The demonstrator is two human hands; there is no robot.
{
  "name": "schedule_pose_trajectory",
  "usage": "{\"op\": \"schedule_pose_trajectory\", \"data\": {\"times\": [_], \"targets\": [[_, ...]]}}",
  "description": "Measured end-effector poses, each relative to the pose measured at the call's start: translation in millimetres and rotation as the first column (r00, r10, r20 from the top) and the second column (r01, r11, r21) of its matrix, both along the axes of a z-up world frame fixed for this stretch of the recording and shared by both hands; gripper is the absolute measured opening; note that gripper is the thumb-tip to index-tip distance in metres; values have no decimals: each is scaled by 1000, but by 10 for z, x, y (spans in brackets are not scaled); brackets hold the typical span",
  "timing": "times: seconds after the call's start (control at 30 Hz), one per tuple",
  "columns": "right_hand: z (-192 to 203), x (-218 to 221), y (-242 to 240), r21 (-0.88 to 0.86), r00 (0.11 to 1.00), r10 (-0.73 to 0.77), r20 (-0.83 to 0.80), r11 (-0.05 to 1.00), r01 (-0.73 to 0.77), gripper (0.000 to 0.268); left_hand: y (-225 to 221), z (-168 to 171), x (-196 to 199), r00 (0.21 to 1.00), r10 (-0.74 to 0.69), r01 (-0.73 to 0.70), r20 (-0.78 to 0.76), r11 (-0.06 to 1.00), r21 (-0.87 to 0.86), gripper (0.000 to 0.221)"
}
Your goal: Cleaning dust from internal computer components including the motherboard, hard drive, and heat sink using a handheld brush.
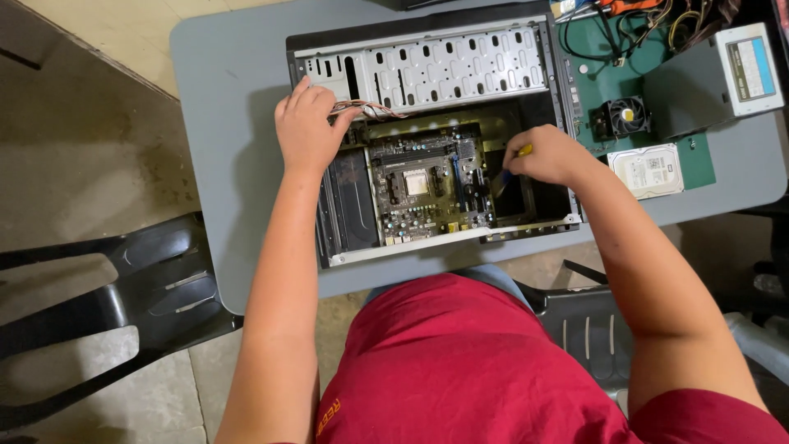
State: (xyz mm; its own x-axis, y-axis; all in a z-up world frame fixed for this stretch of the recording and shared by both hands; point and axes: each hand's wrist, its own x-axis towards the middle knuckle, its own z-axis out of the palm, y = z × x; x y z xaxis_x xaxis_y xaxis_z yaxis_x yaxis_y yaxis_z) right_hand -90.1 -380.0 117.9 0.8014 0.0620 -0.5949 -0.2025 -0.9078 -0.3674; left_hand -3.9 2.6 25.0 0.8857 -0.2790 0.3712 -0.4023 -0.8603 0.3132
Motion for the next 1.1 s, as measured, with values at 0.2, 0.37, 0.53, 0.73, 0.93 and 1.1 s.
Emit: {"op": "schedule_pose_trajectory", "data": {"times": [0.2, 0.37, 0.53, 0.73, 0.93, 1.1], "targets": [[-248, 15, 330, 99, 969, 199, -145, 978, -186, 27, 8, -13, 6, 1000, -5, 5, 8, 1000, -7, 44], [-179, 115, 288, 146, 995, 63, 72, 987, -73, 21, 6, -5, 2, 1000, 2, -2, 18, 1000, -8, 44], [-357, 162, 341, 151, 988, 142, 61, 977, -149, 23, 7, -35, 3, 1000, -2, 3, 30, 1000, -10, 44], [-564, 190, 235, 150, 959, 107, 264, 977, -150, 22, 2, -20, 2, 1000, 8, -8, 27, 1000, -5, 43], [-529, 152, 203, 180, 939, 30, 344, 979, -97, 19, 7, -27, -11, 999, 3, -3, 44, 1000, -8, 45], [-706, 159, 130, 121, 932, 69, 356, 985, -119, 16, 10, -42, 0, 999, -4, 4, 44, 1000, -12, 43]]}}
